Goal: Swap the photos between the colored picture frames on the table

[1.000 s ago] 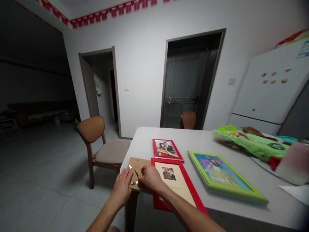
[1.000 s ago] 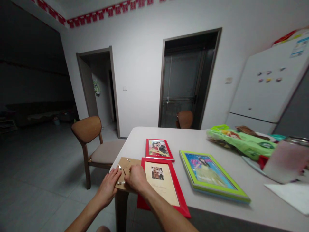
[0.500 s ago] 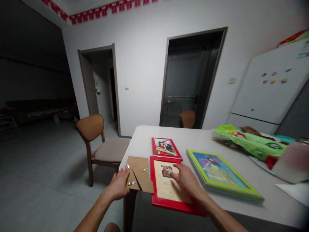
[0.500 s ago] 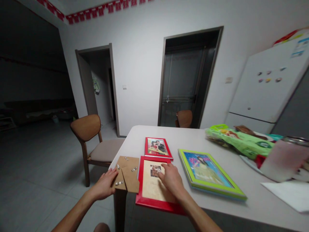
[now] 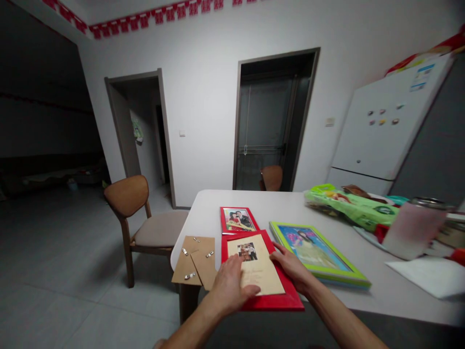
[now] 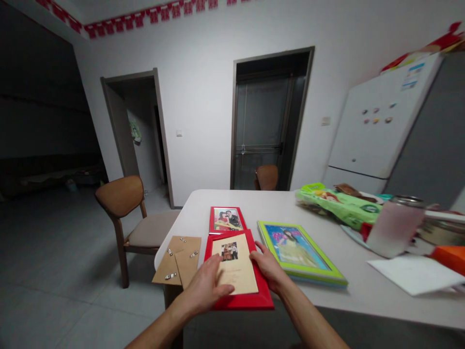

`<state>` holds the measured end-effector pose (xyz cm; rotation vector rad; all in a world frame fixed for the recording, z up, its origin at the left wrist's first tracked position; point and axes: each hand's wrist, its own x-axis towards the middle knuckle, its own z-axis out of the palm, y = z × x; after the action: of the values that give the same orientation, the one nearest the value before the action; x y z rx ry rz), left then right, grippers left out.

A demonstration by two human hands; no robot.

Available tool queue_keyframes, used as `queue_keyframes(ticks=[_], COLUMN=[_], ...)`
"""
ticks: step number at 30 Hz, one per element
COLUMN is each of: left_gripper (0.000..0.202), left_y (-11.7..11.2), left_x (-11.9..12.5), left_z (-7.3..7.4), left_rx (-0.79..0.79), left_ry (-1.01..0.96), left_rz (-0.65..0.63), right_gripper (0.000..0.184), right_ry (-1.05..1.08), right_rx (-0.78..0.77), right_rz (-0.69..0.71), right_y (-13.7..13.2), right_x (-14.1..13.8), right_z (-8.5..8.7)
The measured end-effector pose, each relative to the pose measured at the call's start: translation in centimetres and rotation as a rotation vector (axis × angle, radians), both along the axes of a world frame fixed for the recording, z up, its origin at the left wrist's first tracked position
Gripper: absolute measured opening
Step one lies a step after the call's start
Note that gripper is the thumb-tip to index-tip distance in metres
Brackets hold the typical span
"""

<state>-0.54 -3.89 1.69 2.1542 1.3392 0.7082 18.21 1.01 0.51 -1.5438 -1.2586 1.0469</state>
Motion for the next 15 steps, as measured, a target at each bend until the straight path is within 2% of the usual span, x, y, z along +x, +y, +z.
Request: queue_keyframes(ticks=[2,3,5,8,11,13,15], left_gripper=[0.082,0.083,0.080,0.064,0.050,0.048,0.049], left_y=[-0.2,-0.3,-0.6,-0.9,-1.2,-1.1,-0.8], left_x=[1.5,2.2,3.2,4.0,3.7,2.8,1.1], left_z=[0.4,0.6,1.0,1.8,2.9,3.8,4.3], left_rx=[0.007,0.013,0.049,0.187,0.350,0.409,0.427], left_ry=[-0.050,-0.062,-0.078,-0.080,-0.096,-0.131,-0.166], left_rz=[-0.050,-0.061,-0.045,-0.048,-0.062,-0.006,0.092], right_gripper=[0.071,0.075,0.077,0.076,0.077,0.077,0.071], right_ry=[0.388,0.517,0.604,0.605,0.528,0.407,0.143], right_rx=[-0.015,-0.020,-0.021,-0.001,0.026,0.043,0.068], right_rz=[0.017,0.019,0.028,0.050,0.026,0.009,-0.006], right_y=[-0.5,-0.7,-1.0,-1.1,-0.8,-0.4,0.0], right_x=[-0.3,-0.5,-0.8,-1.0,-0.8,-0.3,0.2], right_z=[0.6,0.9,1.5,2.2,2.3,2.0,1.5])
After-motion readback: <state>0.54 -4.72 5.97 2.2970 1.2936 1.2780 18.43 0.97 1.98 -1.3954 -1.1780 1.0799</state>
